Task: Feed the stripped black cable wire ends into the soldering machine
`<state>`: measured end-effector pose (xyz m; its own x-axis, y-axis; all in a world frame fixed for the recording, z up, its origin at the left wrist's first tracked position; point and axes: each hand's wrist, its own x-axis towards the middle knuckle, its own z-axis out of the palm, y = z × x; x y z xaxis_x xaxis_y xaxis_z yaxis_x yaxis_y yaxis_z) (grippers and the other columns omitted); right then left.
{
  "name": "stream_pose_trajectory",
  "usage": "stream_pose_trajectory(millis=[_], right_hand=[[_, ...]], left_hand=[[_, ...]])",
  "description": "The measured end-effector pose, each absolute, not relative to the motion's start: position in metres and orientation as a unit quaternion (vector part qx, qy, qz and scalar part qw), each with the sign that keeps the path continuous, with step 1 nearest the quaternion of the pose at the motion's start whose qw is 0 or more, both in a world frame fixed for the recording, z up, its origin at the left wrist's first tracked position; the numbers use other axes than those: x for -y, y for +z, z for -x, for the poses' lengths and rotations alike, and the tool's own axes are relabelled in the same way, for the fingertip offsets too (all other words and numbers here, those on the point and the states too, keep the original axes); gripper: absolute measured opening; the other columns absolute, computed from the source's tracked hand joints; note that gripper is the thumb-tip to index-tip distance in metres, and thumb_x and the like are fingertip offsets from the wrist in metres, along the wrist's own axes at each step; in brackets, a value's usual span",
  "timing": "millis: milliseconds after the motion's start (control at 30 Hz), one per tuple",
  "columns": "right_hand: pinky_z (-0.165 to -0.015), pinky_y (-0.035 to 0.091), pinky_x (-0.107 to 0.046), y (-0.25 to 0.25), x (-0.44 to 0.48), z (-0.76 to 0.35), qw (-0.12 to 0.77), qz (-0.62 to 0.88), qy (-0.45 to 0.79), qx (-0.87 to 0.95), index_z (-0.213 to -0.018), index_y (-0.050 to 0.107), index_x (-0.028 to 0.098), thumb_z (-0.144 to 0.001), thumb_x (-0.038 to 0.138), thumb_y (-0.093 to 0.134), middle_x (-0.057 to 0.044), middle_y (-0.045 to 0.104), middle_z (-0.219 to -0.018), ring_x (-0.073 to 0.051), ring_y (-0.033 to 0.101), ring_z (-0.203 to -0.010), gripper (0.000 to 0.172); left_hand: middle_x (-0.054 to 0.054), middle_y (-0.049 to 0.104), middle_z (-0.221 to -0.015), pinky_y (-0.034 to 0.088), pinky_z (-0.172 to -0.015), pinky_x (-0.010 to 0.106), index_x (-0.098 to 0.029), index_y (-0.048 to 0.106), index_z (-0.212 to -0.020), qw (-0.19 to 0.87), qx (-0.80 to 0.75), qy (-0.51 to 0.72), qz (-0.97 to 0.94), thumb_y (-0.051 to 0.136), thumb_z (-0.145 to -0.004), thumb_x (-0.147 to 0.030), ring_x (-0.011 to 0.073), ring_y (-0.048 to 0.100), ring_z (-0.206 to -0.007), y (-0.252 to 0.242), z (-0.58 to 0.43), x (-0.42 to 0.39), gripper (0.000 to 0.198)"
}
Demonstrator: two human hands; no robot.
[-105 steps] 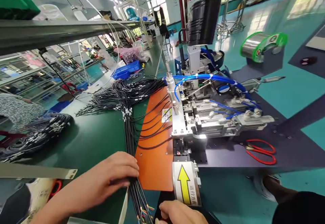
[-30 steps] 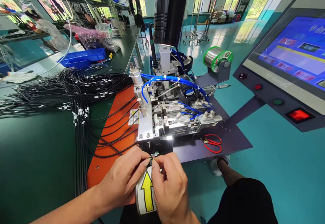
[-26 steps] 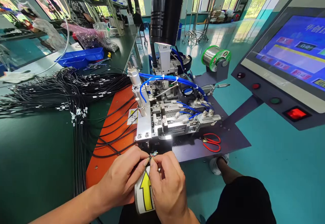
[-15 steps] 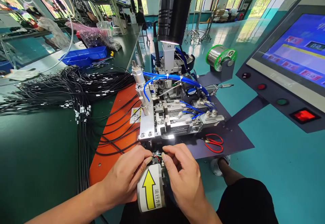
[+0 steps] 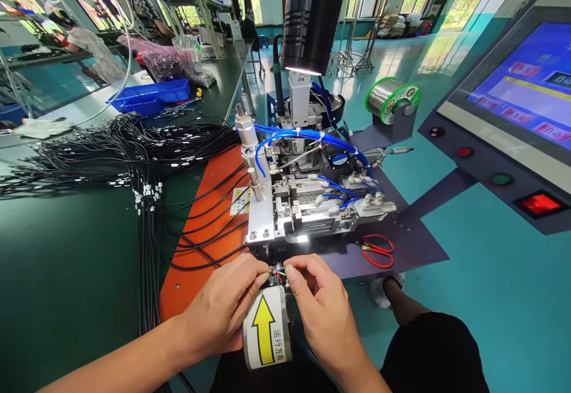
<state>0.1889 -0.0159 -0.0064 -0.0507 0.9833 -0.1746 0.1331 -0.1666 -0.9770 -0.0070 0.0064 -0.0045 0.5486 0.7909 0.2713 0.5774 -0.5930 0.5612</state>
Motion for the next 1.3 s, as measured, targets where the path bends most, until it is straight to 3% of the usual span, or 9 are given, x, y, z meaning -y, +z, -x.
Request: stream_pose_trajectory(millis=[200, 700, 933, 1100, 1300], right_hand=[[-0.072, 0.046, -0.024, -0.01, 0.014, -0.187, 0.419, 0.537, 0.523, 0.513, -0.091, 0.068, 0.022, -0.096, 0.045, 0.059, -0.001, 0.063, -0.086, -0.016, 0.057, -0.079, 0.026], [-0.054, 0.03, -0.023, -0.018, 0.013, -0.182, 0.41, 0.531, 0.593, 0.445, -0.088, 0.062, 0.019, -0.097, 0.048, 0.057, 0.006, 0.043, -0.067, -0.01, 0.035, -0.06, 0.031], [-0.055, 0.032, -0.023, -0.014, 0.011, -0.18, 0.394, 0.544, 0.565, 0.479, -0.088, 0.059, 0.02, -0.099, 0.047, 0.052, 0.005, 0.045, -0.069, -0.011, 0.038, -0.062, 0.031], [-0.06, 0.037, -0.024, -0.008, 0.007, -0.18, 0.384, 0.55, 0.541, 0.507, -0.086, 0.058, 0.02, -0.1, 0.047, 0.049, 0.004, 0.05, -0.073, -0.012, 0.044, -0.065, 0.032], [-0.061, 0.038, -0.024, -0.01, 0.007, -0.179, 0.367, 0.562, 0.523, 0.525, -0.085, 0.057, 0.021, -0.1, 0.047, 0.048, 0.003, 0.052, -0.074, -0.013, 0.046, -0.066, 0.032]], left_hand=[[0.006, 0.056, -0.083, 0.044, -0.065, 0.031, -0.015, 0.061, -0.098, 0.209, -0.403, 0.254, -0.854, 0.037, -0.104, -0.021, 0.0196, 0.052, -0.074, -0.004, 0.006, -0.008, 0.025], [0.006, 0.056, -0.084, 0.043, -0.065, 0.03, -0.015, 0.06, -0.097, 0.206, -0.404, 0.256, -0.854, 0.039, -0.104, -0.021, 0.0194, 0.051, -0.075, -0.004, 0.006, -0.007, 0.024], [0.005, 0.058, -0.084, 0.044, -0.072, 0.033, -0.017, 0.062, -0.1, 0.2, -0.4, 0.27, -0.853, 0.041, -0.103, -0.022, 0.0199, 0.052, -0.078, -0.001, 0.007, -0.008, 0.021], [0.006, 0.059, -0.096, 0.047, -0.078, 0.031, -0.019, 0.059, -0.114, 0.249, -0.415, 0.249, -0.839, 0.047, -0.101, -0.017, 0.019, 0.056, -0.087, 0.014, 0.015, -0.009, 0.018], [0.005, 0.057, -0.091, 0.048, -0.071, 0.027, -0.019, 0.063, -0.112, 0.24, -0.397, 0.252, -0.849, 0.044, -0.1, -0.012, 0.0167, 0.055, -0.08, 0.017, 0.025, -0.005, 0.023]])
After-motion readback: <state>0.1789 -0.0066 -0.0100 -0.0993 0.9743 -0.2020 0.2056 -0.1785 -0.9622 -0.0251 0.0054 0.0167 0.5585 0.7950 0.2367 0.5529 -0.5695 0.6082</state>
